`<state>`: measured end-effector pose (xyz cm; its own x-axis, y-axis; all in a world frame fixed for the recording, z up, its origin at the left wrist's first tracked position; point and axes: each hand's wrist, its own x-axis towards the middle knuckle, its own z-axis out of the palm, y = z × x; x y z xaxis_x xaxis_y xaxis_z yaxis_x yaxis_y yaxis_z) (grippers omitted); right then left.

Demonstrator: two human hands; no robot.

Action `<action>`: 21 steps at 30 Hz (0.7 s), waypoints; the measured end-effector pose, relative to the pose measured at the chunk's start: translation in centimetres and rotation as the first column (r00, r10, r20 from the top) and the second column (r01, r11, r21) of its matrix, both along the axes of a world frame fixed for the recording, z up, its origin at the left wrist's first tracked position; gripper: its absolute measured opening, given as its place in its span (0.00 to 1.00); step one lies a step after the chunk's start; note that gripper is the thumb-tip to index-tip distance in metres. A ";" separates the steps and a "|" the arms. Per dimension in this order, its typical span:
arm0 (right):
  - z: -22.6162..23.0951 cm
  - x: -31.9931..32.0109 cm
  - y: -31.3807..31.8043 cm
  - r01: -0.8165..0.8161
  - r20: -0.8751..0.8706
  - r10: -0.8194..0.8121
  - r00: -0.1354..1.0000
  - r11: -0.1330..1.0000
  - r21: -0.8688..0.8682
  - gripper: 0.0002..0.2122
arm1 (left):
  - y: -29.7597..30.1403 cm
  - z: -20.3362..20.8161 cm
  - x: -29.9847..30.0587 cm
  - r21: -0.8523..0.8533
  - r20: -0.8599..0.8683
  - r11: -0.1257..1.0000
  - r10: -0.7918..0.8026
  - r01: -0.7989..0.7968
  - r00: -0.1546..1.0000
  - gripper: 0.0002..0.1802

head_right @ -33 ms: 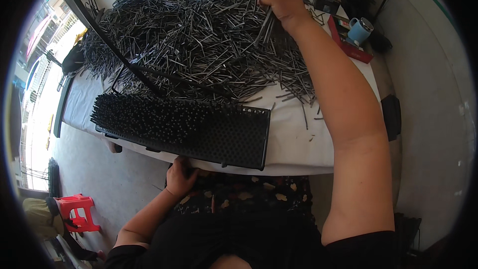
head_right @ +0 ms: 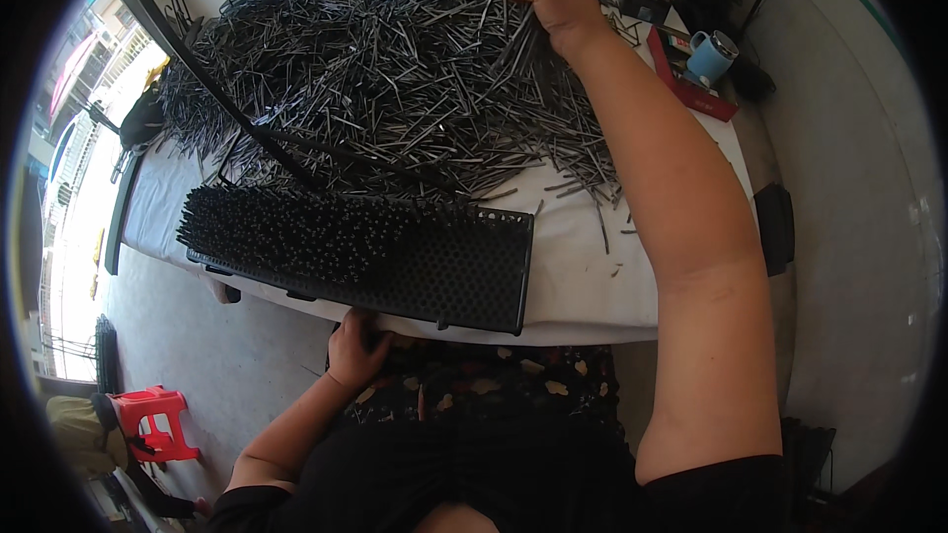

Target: The person gathers metal pins from a pile and inserts them into the holes of a perforated grid by hand.

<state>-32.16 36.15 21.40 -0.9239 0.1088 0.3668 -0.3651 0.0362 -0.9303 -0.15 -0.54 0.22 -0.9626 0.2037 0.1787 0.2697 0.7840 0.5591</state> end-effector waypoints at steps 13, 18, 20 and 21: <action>-1.7 0.1 -0.9 -0.136 0.198 -0.016 0.980 0.672 0.728 0.26 | -0.6 -1.2 0.4 0.056 0.004 0.998 0.041 -0.041 0.999 0.28; -5.5 4.1 1.0 -0.260 0.234 -0.158 0.959 -0.172 0.950 0.47 | -0.2 -1.6 0.2 0.100 -0.019 0.995 0.023 -0.021 1.000 0.29; -6.1 4.0 2.5 -0.093 0.117 -0.176 0.977 0.135 0.986 0.41 | -0.4 -1.7 0.2 0.091 0.003 0.995 0.034 -0.034 0.999 0.29; -5.7 4.9 3.6 -0.048 0.107 -0.156 0.982 0.339 0.940 0.31 | -0.3 -1.7 0.2 0.077 0.014 0.996 0.053 -0.054 0.998 0.29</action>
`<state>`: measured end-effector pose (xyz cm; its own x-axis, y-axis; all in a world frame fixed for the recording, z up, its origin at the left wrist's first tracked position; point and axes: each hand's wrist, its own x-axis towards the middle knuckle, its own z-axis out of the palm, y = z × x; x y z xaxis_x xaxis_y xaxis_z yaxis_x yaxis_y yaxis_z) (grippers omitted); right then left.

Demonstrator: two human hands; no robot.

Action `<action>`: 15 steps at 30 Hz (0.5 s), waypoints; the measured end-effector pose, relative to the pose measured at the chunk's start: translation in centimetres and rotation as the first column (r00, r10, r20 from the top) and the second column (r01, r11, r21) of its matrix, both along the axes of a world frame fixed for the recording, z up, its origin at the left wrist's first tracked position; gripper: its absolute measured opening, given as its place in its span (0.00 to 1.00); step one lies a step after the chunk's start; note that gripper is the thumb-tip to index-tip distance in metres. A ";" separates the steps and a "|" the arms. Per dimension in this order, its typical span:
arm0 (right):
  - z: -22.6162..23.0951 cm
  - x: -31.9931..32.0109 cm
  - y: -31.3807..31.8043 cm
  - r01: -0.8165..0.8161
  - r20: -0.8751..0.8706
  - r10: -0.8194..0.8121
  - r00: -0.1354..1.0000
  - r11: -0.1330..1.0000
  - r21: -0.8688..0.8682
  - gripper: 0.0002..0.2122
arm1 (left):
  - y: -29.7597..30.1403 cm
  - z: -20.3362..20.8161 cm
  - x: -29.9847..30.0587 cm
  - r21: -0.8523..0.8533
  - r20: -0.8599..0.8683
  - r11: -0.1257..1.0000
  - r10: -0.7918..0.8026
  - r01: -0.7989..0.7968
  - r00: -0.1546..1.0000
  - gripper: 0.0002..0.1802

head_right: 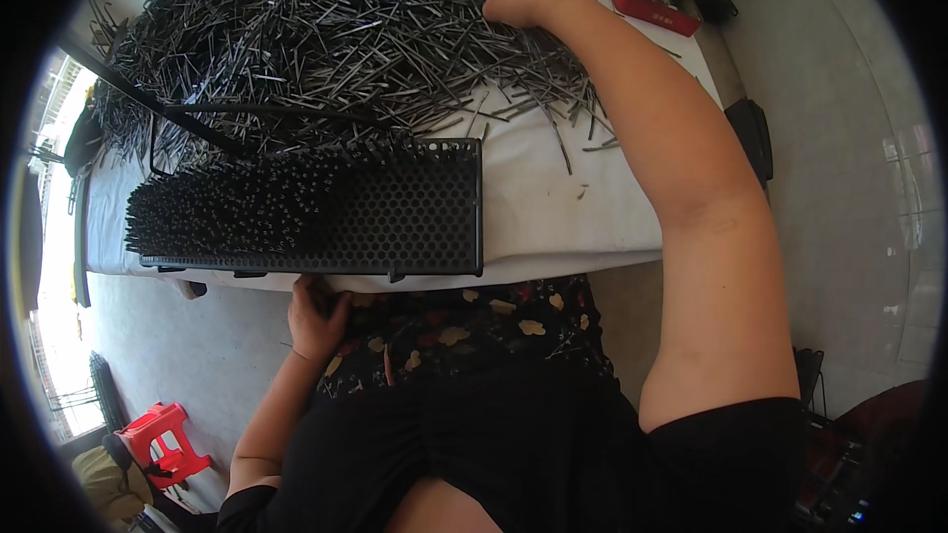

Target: The person gathers metal pins from a pile and inserts them into the holes of a perforated grid by hand.

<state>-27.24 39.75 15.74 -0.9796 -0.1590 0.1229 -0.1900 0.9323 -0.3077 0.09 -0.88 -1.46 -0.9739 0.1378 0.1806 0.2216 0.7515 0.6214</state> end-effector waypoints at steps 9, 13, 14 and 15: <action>-10.1 12.2 -2.1 -0.162 -0.400 -0.405 0.822 0.507 -0.847 0.22 | 0.2 0.3 -0.3 0.016 0.020 1.000 -0.009 0.009 1.000 0.28; -12.2 12.6 -1.0 -0.097 -0.418 -0.468 0.779 0.569 -0.817 0.21 | 0.8 0.6 -0.3 0.049 -0.043 0.999 -0.010 0.012 0.999 0.29; -11.8 12.7 -1.3 -0.047 -0.395 -0.492 0.776 0.579 -0.814 0.21 | 0.8 0.6 -0.3 0.046 -0.050 0.999 0.000 0.002 0.999 0.29; -12.3 12.4 -1.4 -0.057 -0.370 -0.490 0.789 0.542 -0.838 0.20 | 0.7 0.5 -0.2 0.044 -0.049 0.999 -0.006 0.008 0.999 0.29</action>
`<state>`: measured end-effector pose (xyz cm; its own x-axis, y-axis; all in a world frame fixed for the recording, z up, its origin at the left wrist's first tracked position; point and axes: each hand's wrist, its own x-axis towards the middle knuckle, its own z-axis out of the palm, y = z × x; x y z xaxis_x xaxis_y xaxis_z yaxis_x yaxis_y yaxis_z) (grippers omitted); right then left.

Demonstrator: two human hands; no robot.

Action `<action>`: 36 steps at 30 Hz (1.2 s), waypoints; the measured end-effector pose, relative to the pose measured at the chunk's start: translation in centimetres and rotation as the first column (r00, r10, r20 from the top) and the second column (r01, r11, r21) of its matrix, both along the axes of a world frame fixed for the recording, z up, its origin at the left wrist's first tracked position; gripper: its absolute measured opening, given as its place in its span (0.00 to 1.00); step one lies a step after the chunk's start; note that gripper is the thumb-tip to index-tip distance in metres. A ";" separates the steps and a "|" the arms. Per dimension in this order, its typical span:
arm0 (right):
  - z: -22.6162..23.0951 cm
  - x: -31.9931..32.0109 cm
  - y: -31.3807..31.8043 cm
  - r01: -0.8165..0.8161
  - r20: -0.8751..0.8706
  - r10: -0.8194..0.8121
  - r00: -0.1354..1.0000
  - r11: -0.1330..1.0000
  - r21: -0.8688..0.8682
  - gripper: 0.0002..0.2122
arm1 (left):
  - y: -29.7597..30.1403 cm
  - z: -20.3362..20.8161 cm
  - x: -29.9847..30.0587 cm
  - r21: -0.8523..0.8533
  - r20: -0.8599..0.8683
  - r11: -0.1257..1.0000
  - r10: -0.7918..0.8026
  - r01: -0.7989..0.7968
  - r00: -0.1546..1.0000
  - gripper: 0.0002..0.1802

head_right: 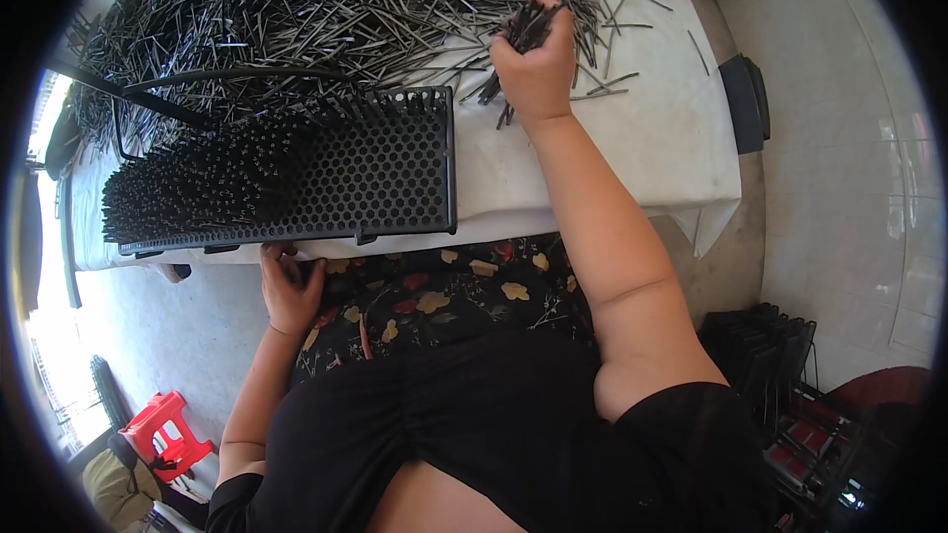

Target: The person gathers metal pins from a pile and inserts them into the holes of a perforated grid by hand.

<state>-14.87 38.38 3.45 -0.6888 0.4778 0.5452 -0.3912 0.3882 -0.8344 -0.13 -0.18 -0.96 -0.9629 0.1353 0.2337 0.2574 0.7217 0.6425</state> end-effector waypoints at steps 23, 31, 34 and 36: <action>-1.4 3.2 -1.5 -0.110 0.183 0.114 0.976 0.993 -0.032 0.27 | -1.3 1.1 0.7 -0.062 -0.006 0.993 -0.101 0.100 0.995 0.19; -2.8 3.2 0.1 0.107 0.324 -0.180 0.929 0.967 0.229 0.23 | 9.2 22.5 -1.3 -0.155 -0.049 0.716 -0.693 0.680 0.719 0.11; -1.2 2.8 -0.6 0.188 0.334 -0.265 0.904 0.951 0.245 0.21 | 10.5 24.4 -1.1 -0.144 -0.064 0.674 -0.737 0.724 0.673 0.10; -0.5 2.9 2.3 0.171 0.342 -0.278 0.898 0.935 0.312 0.21 | 11.3 24.8 -0.4 -0.153 -0.053 0.694 -0.717 0.704 0.695 0.10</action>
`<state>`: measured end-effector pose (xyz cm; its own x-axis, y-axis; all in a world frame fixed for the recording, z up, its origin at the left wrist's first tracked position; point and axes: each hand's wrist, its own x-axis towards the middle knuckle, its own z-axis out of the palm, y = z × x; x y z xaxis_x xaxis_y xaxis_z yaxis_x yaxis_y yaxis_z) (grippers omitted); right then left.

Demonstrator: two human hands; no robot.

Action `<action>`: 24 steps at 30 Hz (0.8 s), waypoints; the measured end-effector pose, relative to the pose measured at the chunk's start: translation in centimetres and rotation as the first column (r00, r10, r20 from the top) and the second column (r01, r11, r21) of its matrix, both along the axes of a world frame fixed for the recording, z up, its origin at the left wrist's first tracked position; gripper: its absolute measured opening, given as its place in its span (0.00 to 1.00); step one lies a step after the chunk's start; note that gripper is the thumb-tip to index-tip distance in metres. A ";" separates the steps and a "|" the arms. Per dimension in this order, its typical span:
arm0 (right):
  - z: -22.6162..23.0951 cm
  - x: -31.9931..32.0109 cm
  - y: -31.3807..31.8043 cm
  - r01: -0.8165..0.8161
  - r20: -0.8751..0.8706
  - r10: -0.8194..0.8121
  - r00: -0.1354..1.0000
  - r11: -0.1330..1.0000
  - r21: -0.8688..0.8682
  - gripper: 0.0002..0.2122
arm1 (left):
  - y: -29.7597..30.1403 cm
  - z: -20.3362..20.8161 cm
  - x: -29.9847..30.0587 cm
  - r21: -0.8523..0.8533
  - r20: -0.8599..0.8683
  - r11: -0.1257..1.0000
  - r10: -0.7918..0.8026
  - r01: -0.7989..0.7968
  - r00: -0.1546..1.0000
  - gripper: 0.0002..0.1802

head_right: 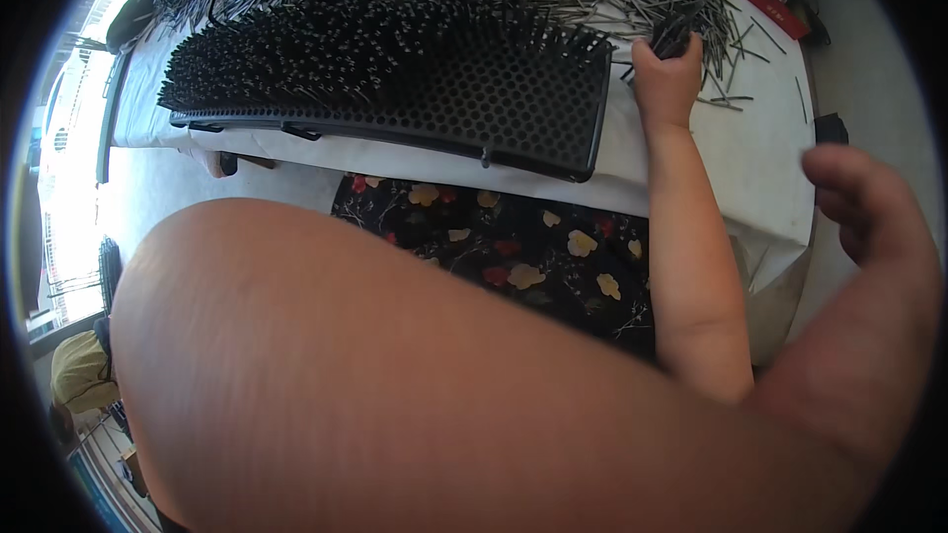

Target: The person gathers metal pins from a pile and inserts them into the holes of a perforated grid by hand.

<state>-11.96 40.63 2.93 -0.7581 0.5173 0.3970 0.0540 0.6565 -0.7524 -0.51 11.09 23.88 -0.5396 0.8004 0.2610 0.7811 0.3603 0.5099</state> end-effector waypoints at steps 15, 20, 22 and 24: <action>-1.3 1.6 -4.0 -0.031 -0.182 0.009 0.983 0.993 -0.115 0.19 | 2.7 3.4 7.2 -0.003 -0.064 1.000 0.026 -0.026 0.998 0.12; 0.2 2.7 -2.3 0.000 -0.229 -0.051 0.972 0.976 -0.218 0.21 | 1.2 3.2 6.5 -0.019 -0.101 0.998 0.052 -0.054 0.994 0.13; 1.9 3.0 -2.2 -0.040 -0.297 -0.027 0.955 0.976 -0.216 0.21 | 0.6 3.8 6.5 -0.039 -0.134 0.991 0.124 -0.131 0.983 0.14; 5.7 2.6 -3.9 -0.138 -0.352 0.192 0.916 0.975 0.172 0.23 | -2.7 2.2 5.5 -0.169 -0.143 0.968 0.162 -0.186 0.976 0.15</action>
